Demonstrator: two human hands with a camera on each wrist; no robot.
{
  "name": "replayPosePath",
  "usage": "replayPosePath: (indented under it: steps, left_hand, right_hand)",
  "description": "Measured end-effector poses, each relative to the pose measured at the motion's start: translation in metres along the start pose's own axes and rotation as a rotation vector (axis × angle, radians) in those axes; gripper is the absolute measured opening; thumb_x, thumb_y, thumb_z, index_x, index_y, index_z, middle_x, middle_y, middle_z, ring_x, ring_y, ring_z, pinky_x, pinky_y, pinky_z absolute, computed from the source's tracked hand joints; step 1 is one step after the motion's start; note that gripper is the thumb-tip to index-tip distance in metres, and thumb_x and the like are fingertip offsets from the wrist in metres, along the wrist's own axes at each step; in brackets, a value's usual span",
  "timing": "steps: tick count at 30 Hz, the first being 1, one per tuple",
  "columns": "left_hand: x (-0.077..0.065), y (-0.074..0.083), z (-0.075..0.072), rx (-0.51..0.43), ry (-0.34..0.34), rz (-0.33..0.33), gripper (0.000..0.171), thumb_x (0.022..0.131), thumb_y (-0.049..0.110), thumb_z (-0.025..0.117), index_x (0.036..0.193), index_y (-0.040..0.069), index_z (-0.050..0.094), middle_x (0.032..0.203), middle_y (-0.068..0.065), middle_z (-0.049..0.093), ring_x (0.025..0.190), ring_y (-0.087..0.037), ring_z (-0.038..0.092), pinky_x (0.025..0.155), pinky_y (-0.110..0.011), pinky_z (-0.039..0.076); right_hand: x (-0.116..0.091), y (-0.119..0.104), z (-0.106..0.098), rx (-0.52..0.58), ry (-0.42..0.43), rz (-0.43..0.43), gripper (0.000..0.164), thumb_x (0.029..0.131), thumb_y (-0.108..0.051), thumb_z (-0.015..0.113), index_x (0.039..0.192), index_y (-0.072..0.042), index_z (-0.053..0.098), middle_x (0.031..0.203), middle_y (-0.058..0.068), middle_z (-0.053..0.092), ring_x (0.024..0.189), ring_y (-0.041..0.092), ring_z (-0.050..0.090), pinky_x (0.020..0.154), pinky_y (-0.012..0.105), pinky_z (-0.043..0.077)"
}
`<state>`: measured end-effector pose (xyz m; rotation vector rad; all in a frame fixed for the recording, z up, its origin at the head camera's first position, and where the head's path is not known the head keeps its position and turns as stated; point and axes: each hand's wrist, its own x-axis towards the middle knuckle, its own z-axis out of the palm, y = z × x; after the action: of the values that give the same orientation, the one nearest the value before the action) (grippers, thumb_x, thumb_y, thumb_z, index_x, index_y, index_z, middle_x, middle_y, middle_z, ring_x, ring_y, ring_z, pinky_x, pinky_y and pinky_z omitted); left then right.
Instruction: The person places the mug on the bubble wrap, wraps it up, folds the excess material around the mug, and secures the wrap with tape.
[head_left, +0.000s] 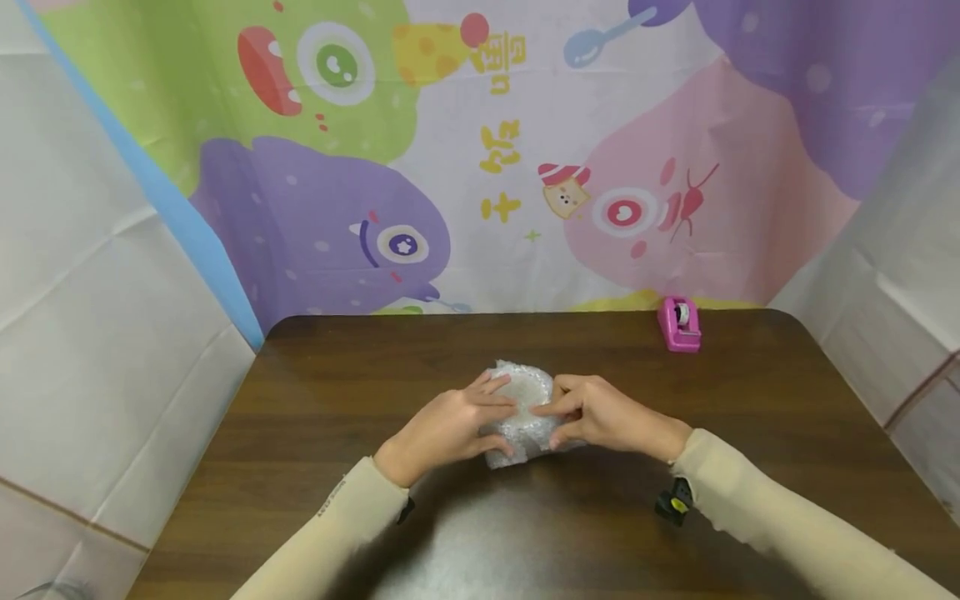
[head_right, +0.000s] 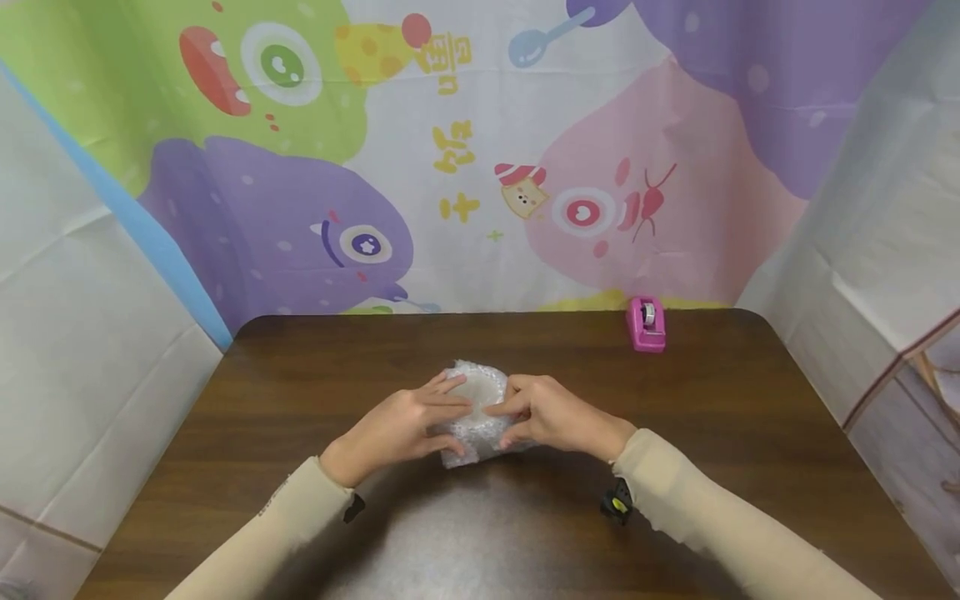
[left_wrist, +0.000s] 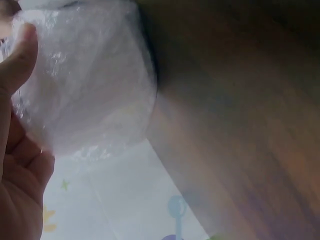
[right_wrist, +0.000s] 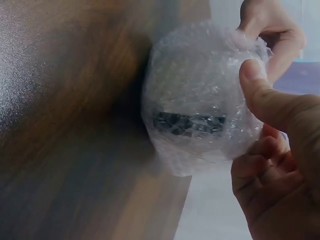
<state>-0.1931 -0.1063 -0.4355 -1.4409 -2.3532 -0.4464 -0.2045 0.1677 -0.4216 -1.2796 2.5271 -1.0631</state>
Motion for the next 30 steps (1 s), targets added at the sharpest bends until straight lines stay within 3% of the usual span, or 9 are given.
replayPosePath:
  steps: [8, 12, 24, 30]
  left_hand:
    - [0.0, 0.008, 0.012, 0.061, 0.055, -0.096, 0.034, 0.08, 0.039, 0.088, 0.1, 0.013, 0.079, 0.102, 0.004, 0.079, 0.133, -0.028, 0.061, 0.12, -0.045, 0.04]
    - [0.0, 0.011, 0.017, 0.041, 0.091, -0.132, 0.035, 0.077, 0.038, 0.09, 0.099, 0.012, 0.08, 0.101, 0.001, 0.079, 0.133, -0.03, 0.061, 0.12, -0.047, 0.04]
    - [0.0, 0.017, 0.022, 0.017, 0.116, -0.221, 0.031, 0.076, 0.033, 0.092, 0.095, 0.012, 0.08, 0.097, 0.0, 0.077, 0.135, -0.027, 0.059, 0.119, -0.051, 0.04]
    - [0.0, 0.017, 0.023, -0.039, 0.134, -0.237, 0.03, 0.076, 0.031, 0.092, 0.095, 0.012, 0.079, 0.096, 0.001, 0.076, 0.136, -0.028, 0.058, 0.117, -0.056, 0.04]
  right_hand:
    - [0.004, -0.002, 0.006, -0.039, 0.015, 0.013, 0.038, 0.08, -0.021, 0.087, 0.117, -0.012, 0.079, 0.084, -0.006, 0.054, 0.071, 0.008, 0.049, 0.06, 0.019, 0.048]
    - [0.005, -0.001, 0.01, -0.097, 0.044, -0.008, 0.033, 0.081, -0.022, 0.088, 0.112, -0.014, 0.078, 0.086, -0.006, 0.056, 0.072, 0.005, 0.049, 0.061, 0.019, 0.048]
    - [0.009, -0.004, 0.018, -0.154, 0.122, 0.001, 0.028, 0.079, -0.023, 0.09, 0.101, -0.014, 0.076, 0.084, -0.006, 0.059, 0.068, 0.002, 0.047, 0.056, 0.017, 0.046]
    - [0.008, -0.004, 0.022, -0.161, 0.184, -0.008, 0.027, 0.076, -0.024, 0.092, 0.096, -0.014, 0.075, 0.074, -0.007, 0.052, 0.064, 0.001, 0.043, 0.053, 0.017, 0.041]
